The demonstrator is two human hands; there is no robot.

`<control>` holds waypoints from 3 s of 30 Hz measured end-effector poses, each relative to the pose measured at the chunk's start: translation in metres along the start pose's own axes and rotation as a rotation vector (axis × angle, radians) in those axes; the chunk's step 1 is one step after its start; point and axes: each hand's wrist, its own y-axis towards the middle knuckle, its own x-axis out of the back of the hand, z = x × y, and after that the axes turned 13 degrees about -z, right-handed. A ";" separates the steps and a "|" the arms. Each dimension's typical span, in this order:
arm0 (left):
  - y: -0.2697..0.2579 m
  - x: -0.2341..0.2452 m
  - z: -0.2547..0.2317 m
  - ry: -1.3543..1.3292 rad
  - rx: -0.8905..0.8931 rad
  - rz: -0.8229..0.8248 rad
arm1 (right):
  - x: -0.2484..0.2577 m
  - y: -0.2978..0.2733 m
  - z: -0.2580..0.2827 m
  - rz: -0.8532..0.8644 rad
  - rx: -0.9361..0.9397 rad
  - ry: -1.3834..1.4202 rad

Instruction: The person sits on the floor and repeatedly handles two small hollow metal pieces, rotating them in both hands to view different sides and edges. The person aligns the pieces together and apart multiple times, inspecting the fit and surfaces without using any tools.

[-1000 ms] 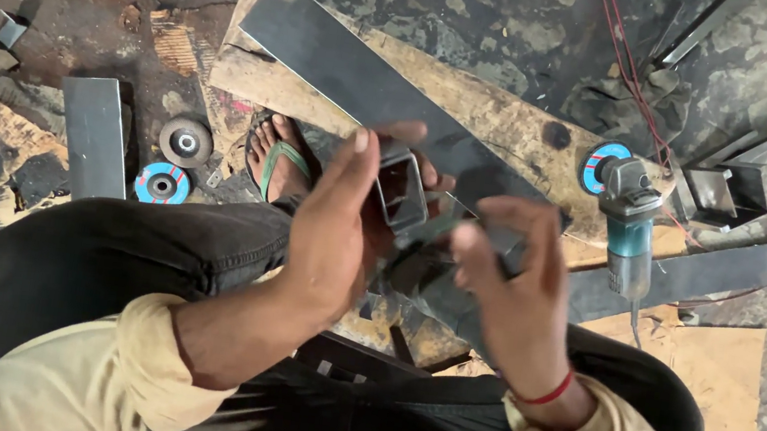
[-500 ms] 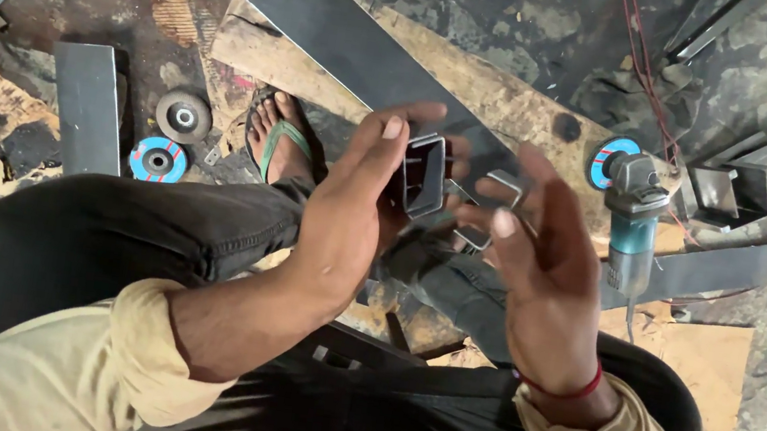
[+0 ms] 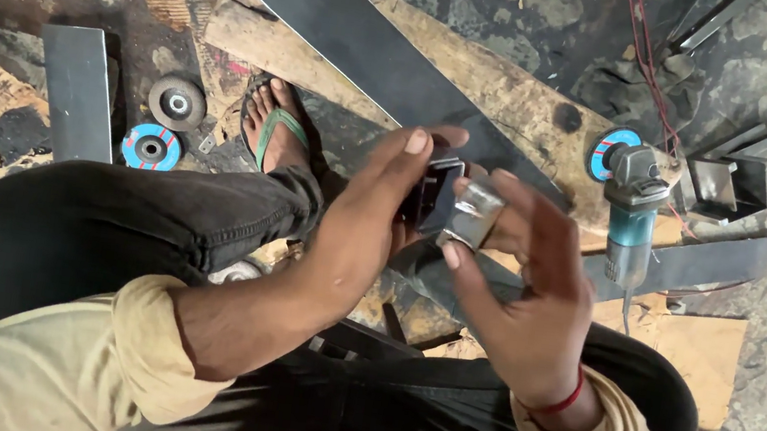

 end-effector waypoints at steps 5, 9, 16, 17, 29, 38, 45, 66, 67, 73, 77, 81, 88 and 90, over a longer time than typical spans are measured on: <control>-0.002 -0.001 0.001 0.089 0.091 -0.037 | -0.001 -0.002 0.005 -0.025 0.233 -0.411; -0.003 -0.001 0.003 0.141 0.125 0.000 | 0.000 -0.003 -0.001 -0.005 0.271 -0.467; 0.002 0.000 0.003 0.185 0.134 -0.039 | -0.001 -0.005 0.002 0.103 0.287 -0.504; -0.001 -0.002 -0.002 0.187 0.133 -0.040 | 0.000 -0.005 0.001 0.103 0.287 -0.502; -0.003 -0.006 -0.010 0.032 0.172 0.054 | 0.002 0.015 0.018 0.037 0.494 -0.541; -0.010 -0.008 -0.017 0.212 0.091 0.180 | 0.008 0.009 0.003 0.049 0.441 -0.450; -0.011 -0.008 -0.016 0.253 0.099 0.136 | 0.012 0.013 0.005 0.090 0.400 -0.418; -0.009 -0.006 0.013 0.022 -0.524 0.196 | -0.066 -0.041 -0.228 0.781 0.241 -0.376; -0.007 -0.009 0.012 0.042 -0.576 0.188 | -0.074 -0.031 -0.225 0.772 0.238 -0.352; -0.022 -0.015 0.059 0.224 -0.407 0.243 | -0.126 0.011 -0.204 0.765 0.211 -0.177; -0.033 -0.017 0.043 0.433 -0.671 0.125 | -0.141 0.033 -0.196 0.741 0.147 -0.085; -0.036 -0.012 0.021 0.223 -0.287 0.252 | -0.131 0.043 -0.195 0.703 0.041 -0.017; -0.027 -0.013 0.016 0.341 -0.288 0.198 | -0.105 0.064 -0.174 0.601 -0.125 0.080; -0.016 -0.009 0.025 0.307 -0.277 0.285 | -0.086 0.064 -0.166 0.536 -0.173 0.106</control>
